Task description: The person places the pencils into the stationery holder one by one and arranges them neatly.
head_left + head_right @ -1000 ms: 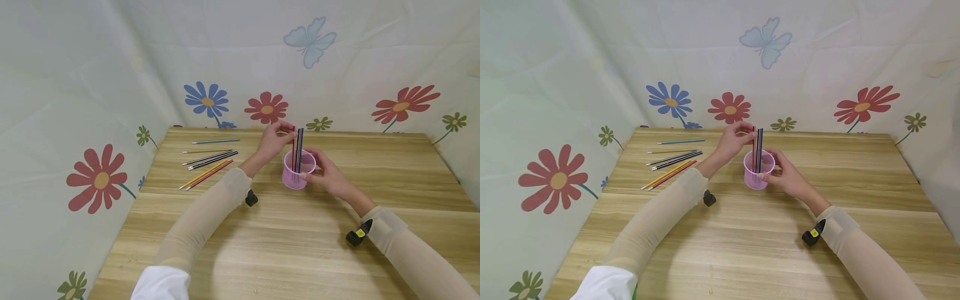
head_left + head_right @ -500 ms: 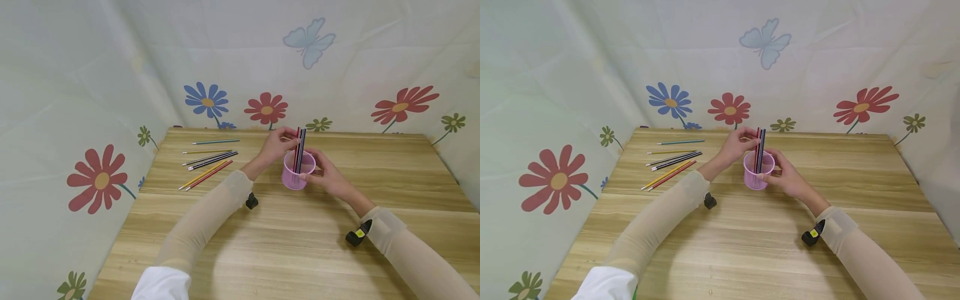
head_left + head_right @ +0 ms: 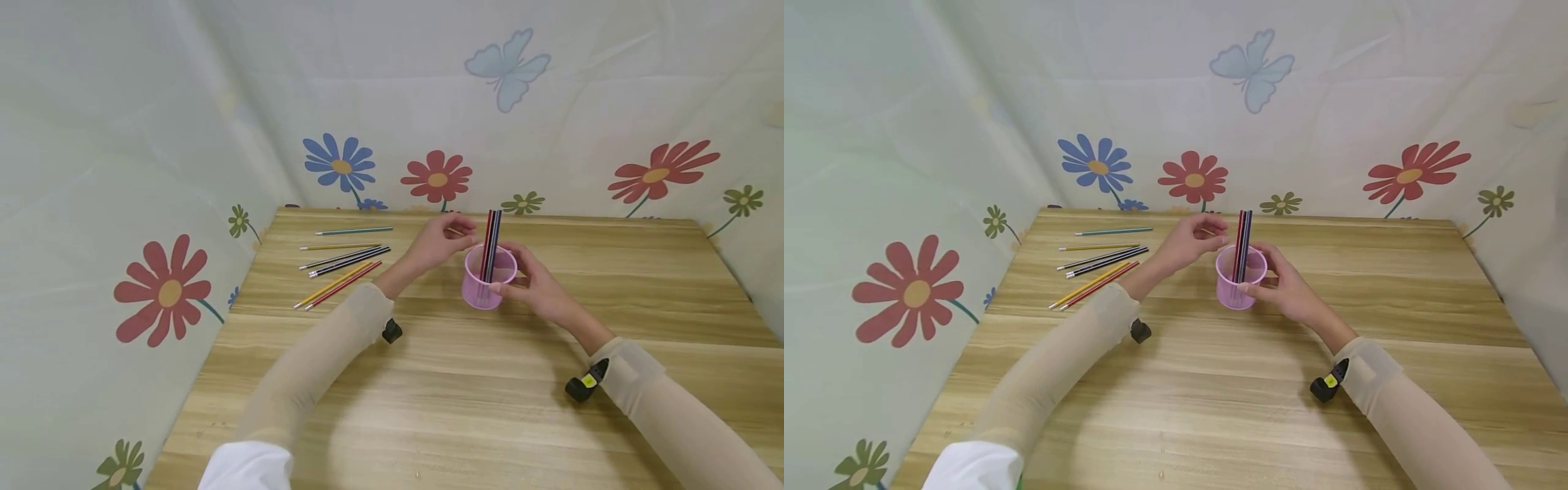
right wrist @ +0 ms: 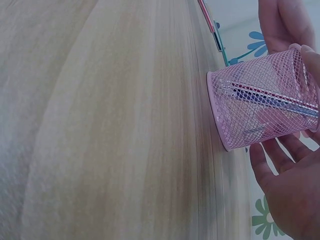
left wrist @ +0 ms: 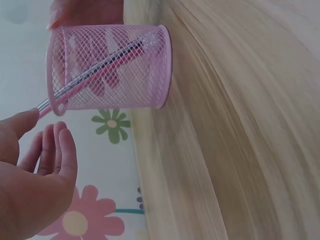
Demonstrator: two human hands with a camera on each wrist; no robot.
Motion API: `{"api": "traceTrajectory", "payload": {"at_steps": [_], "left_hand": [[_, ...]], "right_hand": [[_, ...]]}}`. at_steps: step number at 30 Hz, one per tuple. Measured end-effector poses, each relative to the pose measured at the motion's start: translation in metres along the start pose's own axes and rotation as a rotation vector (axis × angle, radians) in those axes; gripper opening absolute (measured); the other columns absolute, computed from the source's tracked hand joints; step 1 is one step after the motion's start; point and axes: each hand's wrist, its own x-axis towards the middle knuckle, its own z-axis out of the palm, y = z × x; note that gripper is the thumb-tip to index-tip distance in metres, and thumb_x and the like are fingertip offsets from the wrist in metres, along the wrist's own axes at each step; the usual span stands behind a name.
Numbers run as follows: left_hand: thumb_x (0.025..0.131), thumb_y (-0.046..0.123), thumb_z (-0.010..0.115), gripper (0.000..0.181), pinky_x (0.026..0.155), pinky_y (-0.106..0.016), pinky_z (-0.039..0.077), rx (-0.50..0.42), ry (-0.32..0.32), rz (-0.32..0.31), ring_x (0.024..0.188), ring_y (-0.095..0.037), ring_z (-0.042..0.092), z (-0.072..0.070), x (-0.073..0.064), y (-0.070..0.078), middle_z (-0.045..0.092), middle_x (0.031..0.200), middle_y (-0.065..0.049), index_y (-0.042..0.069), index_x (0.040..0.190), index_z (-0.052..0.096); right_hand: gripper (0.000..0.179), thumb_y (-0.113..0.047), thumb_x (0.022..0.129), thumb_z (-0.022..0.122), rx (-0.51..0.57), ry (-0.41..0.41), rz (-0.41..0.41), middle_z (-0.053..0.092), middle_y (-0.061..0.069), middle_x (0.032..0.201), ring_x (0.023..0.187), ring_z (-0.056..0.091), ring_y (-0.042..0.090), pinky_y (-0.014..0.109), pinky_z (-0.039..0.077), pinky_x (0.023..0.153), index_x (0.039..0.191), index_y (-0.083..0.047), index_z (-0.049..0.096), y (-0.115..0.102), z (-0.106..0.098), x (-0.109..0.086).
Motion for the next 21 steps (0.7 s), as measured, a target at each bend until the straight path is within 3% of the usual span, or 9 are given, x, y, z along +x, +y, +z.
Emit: {"api": "traceTrajectory", "payload": {"at_steps": [6, 12, 17, 21], "left_hand": [[0.099, 0.022, 0.079, 0.035, 0.093, -0.028, 0.057, 0.044, -0.002, -0.034, 0.105, -0.016, 0.07, -0.02, -0.018, -0.011, 0.075, 0.113, -0.002, 0.004, 0.128, 0.07], [0.098, 0.027, 0.079, 0.034, 0.09, -0.033, 0.058, 0.093, 0.014, -0.101, 0.102, -0.017, 0.07, -0.042, -0.038, -0.033, 0.074, 0.111, 0.001, 0.008, 0.126, 0.071], [0.098, 0.03, 0.08, 0.032, 0.092, -0.038, 0.058, 0.118, 0.034, -0.154, 0.103, -0.019, 0.069, -0.064, -0.055, -0.05, 0.073, 0.111, 0.001, 0.012, 0.123, 0.072], [0.099, 0.026, 0.079, 0.032, 0.093, -0.04, 0.057, 0.125, 0.056, -0.163, 0.104, -0.021, 0.069, -0.08, -0.065, -0.057, 0.073, 0.111, -0.002, 0.008, 0.124, 0.072]], "right_hand": [[0.079, -0.005, 0.097, 0.077, -0.005, 0.001, -0.002, 0.044, 0.017, 0.158, 0.145, 0.044, 0.037, 0.051, 0.047, 0.114, 0.162, -0.01, 0.033, 0.001, 0.001, 0.001], [0.079, -0.002, 0.096, 0.077, -0.013, 0.014, -0.01, 0.045, 0.02, 0.157, 0.145, 0.044, 0.04, 0.044, 0.049, 0.112, 0.162, -0.008, 0.034, 0.004, 0.001, 0.0], [0.079, -0.003, 0.096, 0.077, -0.009, 0.01, -0.013, 0.045, 0.02, 0.157, 0.145, 0.044, 0.04, 0.046, 0.048, 0.113, 0.162, -0.008, 0.034, 0.004, 0.001, 0.0], [0.079, -0.002, 0.096, 0.077, -0.013, 0.015, -0.013, 0.046, 0.02, 0.156, 0.145, 0.044, 0.04, 0.05, 0.047, 0.113, 0.162, -0.006, 0.034, 0.003, 0.001, 0.001]]}}
